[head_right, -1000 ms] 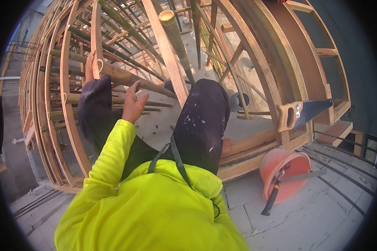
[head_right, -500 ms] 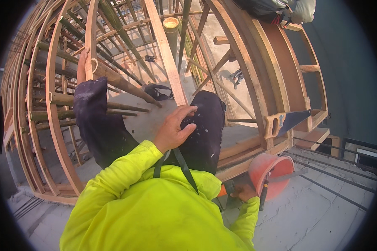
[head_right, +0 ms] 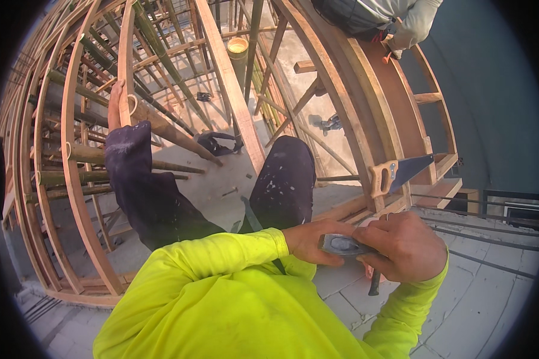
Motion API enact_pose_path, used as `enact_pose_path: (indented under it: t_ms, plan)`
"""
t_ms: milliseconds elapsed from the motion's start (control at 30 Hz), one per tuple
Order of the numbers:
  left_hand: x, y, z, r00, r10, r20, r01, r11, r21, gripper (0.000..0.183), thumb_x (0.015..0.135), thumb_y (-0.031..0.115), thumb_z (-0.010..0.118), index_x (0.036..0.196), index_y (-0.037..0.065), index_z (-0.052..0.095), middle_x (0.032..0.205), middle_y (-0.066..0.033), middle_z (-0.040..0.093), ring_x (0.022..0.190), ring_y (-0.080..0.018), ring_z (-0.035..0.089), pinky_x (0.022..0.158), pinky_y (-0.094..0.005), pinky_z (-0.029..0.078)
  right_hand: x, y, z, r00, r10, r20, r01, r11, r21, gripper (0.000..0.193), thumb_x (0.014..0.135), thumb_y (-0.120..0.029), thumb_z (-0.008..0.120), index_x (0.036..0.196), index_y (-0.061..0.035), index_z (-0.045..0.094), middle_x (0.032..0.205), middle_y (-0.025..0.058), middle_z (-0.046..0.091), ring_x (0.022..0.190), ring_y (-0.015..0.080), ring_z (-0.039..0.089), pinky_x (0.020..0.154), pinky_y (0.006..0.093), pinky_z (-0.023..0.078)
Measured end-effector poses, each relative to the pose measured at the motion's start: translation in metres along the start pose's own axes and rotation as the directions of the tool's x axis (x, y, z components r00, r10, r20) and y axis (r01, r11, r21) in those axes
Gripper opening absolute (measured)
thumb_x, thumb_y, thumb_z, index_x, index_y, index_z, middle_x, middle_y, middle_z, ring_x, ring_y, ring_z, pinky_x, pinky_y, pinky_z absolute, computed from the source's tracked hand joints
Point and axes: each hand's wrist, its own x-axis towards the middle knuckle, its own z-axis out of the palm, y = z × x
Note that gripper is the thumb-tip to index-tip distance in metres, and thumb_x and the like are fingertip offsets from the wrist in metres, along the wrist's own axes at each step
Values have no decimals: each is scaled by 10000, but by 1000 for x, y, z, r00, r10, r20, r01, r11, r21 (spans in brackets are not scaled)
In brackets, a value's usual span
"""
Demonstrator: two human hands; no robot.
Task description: The person assembles a curved bamboo framework by cutting bamboo poles with a hand saw, hammering them into place, and securing joints with a hammer and pliers. The person works on a partially built dome-like structure on a concrete floor.
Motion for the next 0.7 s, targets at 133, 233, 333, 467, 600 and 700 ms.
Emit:
enact_pose_path:
  t_ms: [133, 233, 333, 467, 600, 700]
  plan:
    - [-5, 13, -2, 935, 64, -350, -141, 970, -199, 369, 877, 153, 706, 1187, 29, 550, 1041, -98, 601, 946, -193, 571, 848, -348, 492, 21, -2, -14, 895, -51, -443, 87, 994, 62, 614, 639, -123, 833, 1212, -22, 637, 1032, 166, 686, 817, 311, 680, 741, 382, 514]
    - [-14, 35, -33, 699, 93, -709, -406, 868, -287, 183, 963, 149, 665, 1016, 41, 526, 841, -24, 580, 690, -88, 562, 615, -271, 490, 57, 7, 39, 608, 84, -790, 315, 887, 337, 882, 700, -122, 852, 1455, 15, 419, 1292, 231, 595, 991, 305, 672, 867, 355, 509]
    - [0, 65, -82, 467, 8, -884, -520, 811, -268, 200, 1012, 211, 612, 992, 31, 529, 655, 8, 526, 531, -72, 530, 513, -242, 461, 104, 2, 120, 749, 189, -635, 193, 855, 481, 941, 799, -93, 810, 1548, 44, 258, 1478, 248, 462, 1255, 316, 551, 1037, 366, 431]
    - [-35, 74, -133, 501, 170, -849, -72, 985, 155, 395, 953, 236, 680, 1223, -13, 533, 966, -121, 656, 860, -174, 662, 757, -325, 540, 205, 2, 176, 597, 310, -740, 380, 702, 601, 472, 867, -31, 703, 1289, 44, 505, 1006, 150, 648, 785, 189, 659, 728, 308, 510]
    - [-114, 121, -170, 349, 524, -777, 185, 774, 606, 527, 988, 214, 568, 1427, -43, 431, 1344, -156, 556, 1199, -235, 582, 1034, -365, 466, 274, 24, 161, 635, 515, -576, 413, 404, 817, 215, 955, -160, 659, 1076, -18, 552, 732, 13, 555, 607, 107, 555, 581, 251, 445]
    - [-220, 115, -214, -174, 705, -688, 294, 704, 647, 349, 1026, 80, 481, 1345, -61, 501, 1282, -161, 593, 1188, -245, 587, 1058, -382, 461, 329, 57, 153, 704, 559, -439, 328, 291, 898, 247, 1009, -288, 605, 985, -49, 549, 650, -24, 505, 533, 81, 506, 502, 251, 414]
